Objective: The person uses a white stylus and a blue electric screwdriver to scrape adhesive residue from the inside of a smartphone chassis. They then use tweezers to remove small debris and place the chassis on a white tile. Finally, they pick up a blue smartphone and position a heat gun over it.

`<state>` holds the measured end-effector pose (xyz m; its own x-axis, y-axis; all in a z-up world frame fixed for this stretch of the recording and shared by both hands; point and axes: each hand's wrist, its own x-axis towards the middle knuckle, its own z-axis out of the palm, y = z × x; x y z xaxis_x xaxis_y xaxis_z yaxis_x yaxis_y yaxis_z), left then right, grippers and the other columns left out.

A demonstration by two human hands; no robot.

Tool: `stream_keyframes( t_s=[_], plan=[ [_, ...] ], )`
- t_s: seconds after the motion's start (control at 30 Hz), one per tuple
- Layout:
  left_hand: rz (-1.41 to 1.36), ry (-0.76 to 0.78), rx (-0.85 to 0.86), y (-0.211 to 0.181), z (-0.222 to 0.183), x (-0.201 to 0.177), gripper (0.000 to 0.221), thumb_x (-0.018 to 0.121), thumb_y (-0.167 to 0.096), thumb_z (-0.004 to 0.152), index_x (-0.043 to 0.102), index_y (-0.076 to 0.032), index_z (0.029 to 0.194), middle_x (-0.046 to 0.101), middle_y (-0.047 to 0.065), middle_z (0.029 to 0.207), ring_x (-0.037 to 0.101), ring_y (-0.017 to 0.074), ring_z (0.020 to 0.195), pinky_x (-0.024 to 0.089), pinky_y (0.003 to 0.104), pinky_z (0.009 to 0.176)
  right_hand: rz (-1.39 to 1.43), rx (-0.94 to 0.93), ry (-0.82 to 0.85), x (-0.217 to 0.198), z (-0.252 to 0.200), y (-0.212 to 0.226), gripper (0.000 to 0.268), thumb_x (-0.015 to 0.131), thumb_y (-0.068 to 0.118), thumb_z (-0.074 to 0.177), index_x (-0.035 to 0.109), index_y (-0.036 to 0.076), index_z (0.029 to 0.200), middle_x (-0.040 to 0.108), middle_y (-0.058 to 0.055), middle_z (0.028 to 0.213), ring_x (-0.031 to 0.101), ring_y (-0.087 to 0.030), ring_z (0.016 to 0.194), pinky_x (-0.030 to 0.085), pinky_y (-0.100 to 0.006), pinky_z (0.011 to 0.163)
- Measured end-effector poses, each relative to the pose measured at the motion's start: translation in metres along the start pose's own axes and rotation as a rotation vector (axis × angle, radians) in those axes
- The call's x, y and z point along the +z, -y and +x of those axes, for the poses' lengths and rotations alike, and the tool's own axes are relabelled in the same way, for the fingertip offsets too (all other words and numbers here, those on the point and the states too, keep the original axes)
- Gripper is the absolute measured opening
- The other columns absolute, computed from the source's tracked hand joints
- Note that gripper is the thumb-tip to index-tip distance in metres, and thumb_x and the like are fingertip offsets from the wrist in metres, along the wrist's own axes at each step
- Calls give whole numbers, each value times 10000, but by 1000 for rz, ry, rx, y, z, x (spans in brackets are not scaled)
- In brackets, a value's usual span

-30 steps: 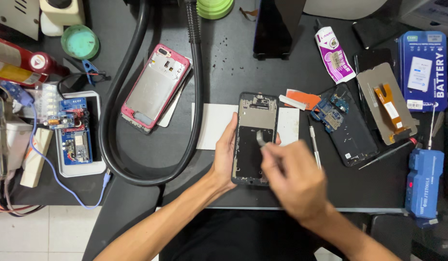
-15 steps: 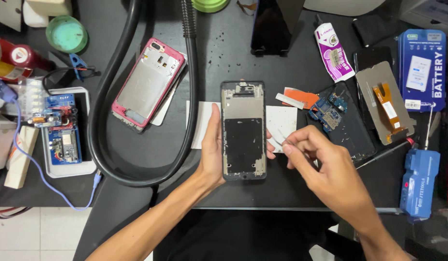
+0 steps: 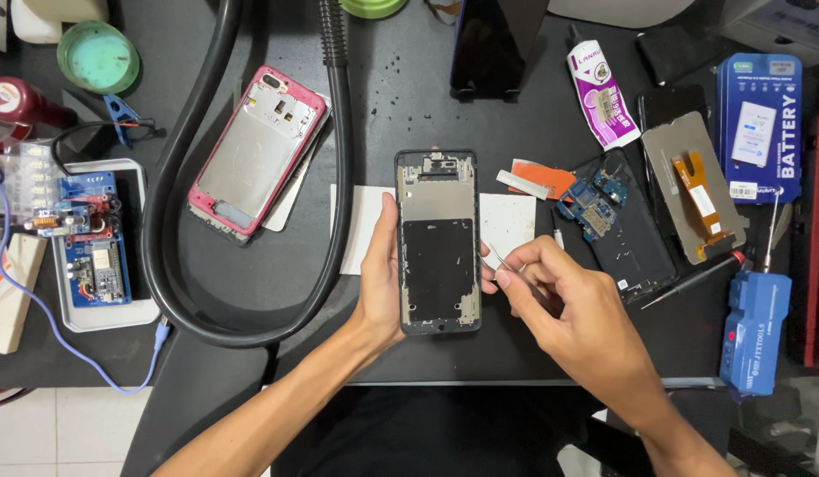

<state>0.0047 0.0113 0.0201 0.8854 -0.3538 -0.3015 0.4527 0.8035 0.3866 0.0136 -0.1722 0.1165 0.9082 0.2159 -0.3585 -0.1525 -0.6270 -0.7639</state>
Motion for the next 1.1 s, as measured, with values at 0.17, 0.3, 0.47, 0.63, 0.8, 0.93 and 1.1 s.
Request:
stream_keyframes(
  t_s=[0.17, 0.3, 0.47, 0.63, 0.8, 0.93, 1.1],
  plan=[
    [42, 8, 20, 2, -1, 0, 848, 159, -642, 1077, 588, 56, 1294, 687, 235, 1059, 729, 342, 872, 623, 442, 829, -94, 99, -29, 2, -2, 6, 152, 699, 166, 918, 656, 23, 945, 526, -70, 543, 352, -76, 498, 278, -304, 449],
    [50, 41, 22, 3, -2, -1, 843, 147, -628, 1081, 590, 56, 1296, 690, 238, 1077, 728, 341, 886, 620, 432, 841, -18, 26, -43, 2, -3, 7, 125, 679, 144, 932, 644, 25, 949, 670, 6, 605, 443, -26, 518, 322, -269, 446],
    [45, 68, 31, 3, -3, -1, 851, 153, -630, 1103, 592, 74, 1291, 692, 256, 1070, 727, 353, 883, 617, 430, 827, -8, -12, -64, 3, -2, 6, 121, 667, 138, 937, 635, 26, 968, 700, 55, 642, 455, -3, 516, 333, -248, 441],
    [-17, 23, 10, 2, -2, 1, 836, 170, -628, 1086, 585, 68, 1291, 682, 243, 1053, 730, 364, 880, 629, 460, 803, -89, 39, -112, 3, -2, 2, 145, 701, 151, 925, 655, 30, 991, 460, -9, 533, 357, -42, 501, 284, -275, 442],
    [-16, 17, 5, 3, -2, 3, 833, 177, -632, 1085, 570, 67, 1312, 675, 246, 1053, 724, 356, 884, 628, 476, 806, -68, 9, -129, 4, -2, -2, 141, 697, 147, 932, 656, 24, 988, 497, 9, 539, 378, -35, 502, 299, -265, 442],
    [-31, 41, -7, 4, -2, 2, 848, 175, -643, 1079, 564, 70, 1320, 672, 248, 1058, 721, 348, 891, 629, 483, 818, -24, -65, -154, 3, 1, -8, 145, 684, 132, 946, 647, 4, 1003, 596, 3, 596, 492, -23, 543, 376, -232, 477],
    [-59, 50, -24, 4, -2, 1, 849, 172, -646, 1078, 552, 68, 1336, 665, 254, 1061, 718, 352, 893, 627, 490, 820, 2, -46, -181, -1, 4, -11, 144, 685, 113, 946, 655, -6, 1022, 680, -37, 632, 619, -43, 582, 440, -227, 504]
  ],
)
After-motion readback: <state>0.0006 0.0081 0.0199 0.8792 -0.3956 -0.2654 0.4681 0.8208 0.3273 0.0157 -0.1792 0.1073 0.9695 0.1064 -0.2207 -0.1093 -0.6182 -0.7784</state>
